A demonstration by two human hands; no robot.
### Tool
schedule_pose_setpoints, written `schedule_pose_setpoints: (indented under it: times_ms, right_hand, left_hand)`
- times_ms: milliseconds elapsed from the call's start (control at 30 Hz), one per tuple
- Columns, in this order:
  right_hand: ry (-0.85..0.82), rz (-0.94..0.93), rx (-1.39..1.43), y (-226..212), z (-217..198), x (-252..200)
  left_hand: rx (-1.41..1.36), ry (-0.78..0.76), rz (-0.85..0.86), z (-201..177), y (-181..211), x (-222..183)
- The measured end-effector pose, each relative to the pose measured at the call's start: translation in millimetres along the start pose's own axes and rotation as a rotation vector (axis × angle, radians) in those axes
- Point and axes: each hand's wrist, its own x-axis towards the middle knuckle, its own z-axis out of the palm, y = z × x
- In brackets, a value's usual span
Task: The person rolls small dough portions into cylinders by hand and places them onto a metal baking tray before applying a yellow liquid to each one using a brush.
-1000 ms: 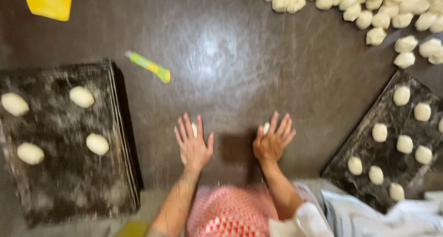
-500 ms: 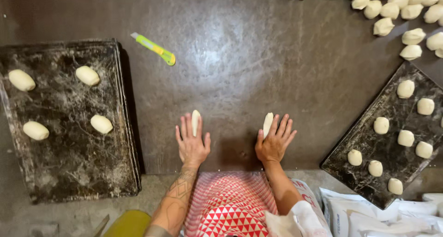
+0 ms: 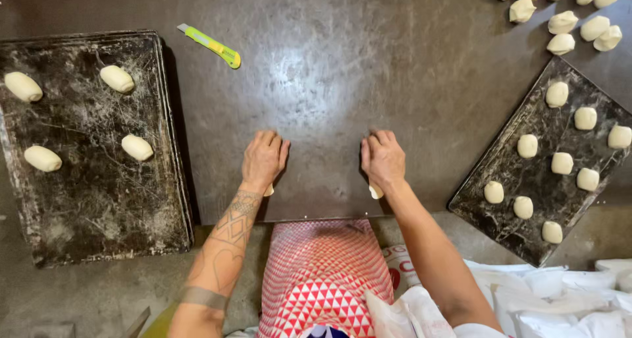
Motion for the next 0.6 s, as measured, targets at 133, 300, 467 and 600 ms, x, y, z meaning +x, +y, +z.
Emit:
schedule_pose_setpoints:
  times_ms: [133,300,467,600]
  right_hand:
    - [-0.161,0.219,-0.100,8.1,16.5,20.1]
    - [0.181,-0.209,-0.119,7.1,27.0,37.2]
    - [0.131,-0.035,-0.073,9.8,23.0,11.6]
    - [0.113,-0.192,-0.084,16.1,25.8,10.7]
  left_hand:
    - [0.096,0.128,0.018,14.4,-11.5,19.6]
    - [0.114,0.370,0.082,21.8,-10.7,42.2]
    - [0.125,0.324,0.153,7.0,-8.6,20.9]
    - [0.090,0.192,0.080,18.6,-19.7,18.8]
